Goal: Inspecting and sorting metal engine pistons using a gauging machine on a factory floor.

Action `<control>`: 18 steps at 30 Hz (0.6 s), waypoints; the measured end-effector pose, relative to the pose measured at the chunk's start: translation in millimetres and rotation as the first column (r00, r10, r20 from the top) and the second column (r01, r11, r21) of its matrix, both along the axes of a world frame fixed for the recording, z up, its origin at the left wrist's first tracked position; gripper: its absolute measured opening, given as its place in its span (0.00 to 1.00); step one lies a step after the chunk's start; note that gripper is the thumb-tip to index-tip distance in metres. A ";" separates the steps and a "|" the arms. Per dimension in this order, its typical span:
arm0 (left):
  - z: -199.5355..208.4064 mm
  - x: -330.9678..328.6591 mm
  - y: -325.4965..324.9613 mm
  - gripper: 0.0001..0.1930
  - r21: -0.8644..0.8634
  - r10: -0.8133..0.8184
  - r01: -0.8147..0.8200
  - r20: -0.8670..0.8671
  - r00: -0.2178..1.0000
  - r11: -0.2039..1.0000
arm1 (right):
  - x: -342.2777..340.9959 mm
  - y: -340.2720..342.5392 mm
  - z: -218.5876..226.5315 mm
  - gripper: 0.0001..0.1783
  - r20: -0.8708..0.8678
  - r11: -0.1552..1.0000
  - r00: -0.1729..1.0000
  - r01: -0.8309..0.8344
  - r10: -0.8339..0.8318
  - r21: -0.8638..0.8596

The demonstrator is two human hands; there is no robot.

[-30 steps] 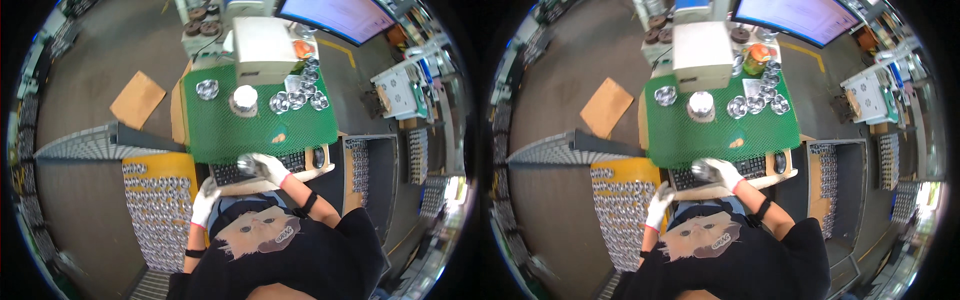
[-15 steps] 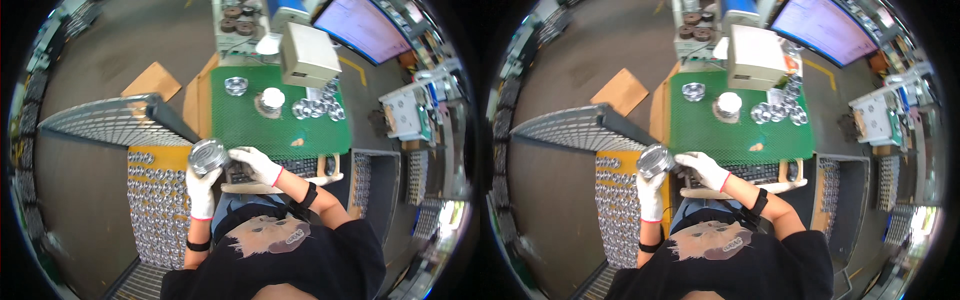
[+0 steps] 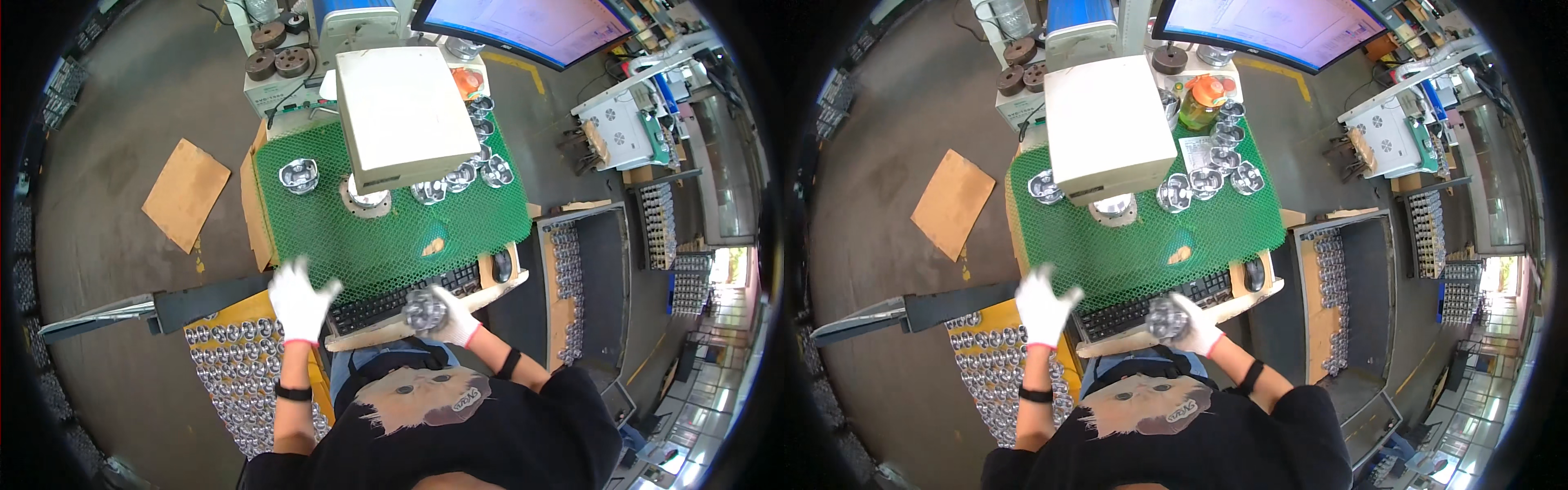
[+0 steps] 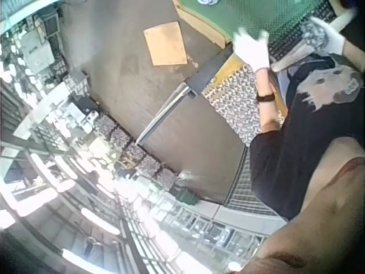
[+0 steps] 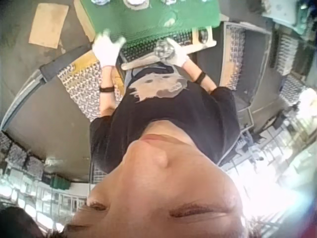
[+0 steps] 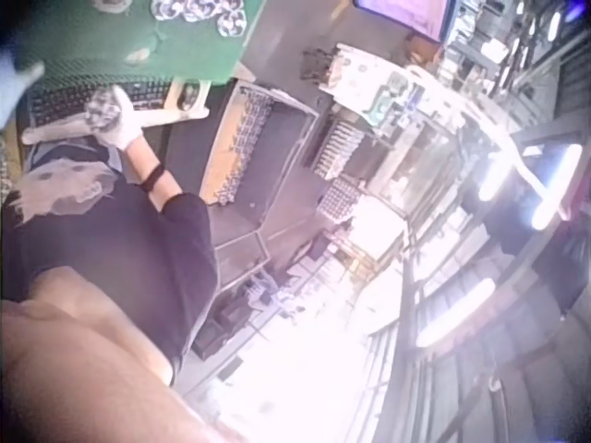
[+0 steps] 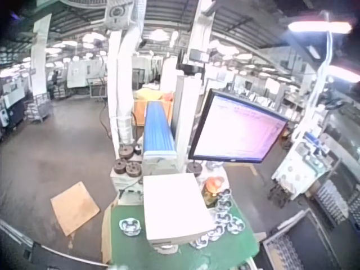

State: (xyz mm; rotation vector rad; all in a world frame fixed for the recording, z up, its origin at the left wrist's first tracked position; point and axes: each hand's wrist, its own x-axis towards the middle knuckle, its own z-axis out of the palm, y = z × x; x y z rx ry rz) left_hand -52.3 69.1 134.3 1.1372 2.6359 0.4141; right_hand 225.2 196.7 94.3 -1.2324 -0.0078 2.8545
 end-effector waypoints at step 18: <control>-16.6 -9.2 86.7 0.34 0.627 -0.133 -0.540 0.712 0.689 0.561 | -147.1 134.1 -45.4 0.27 0.477 -0.495 0.876 -0.385 0.070 0.779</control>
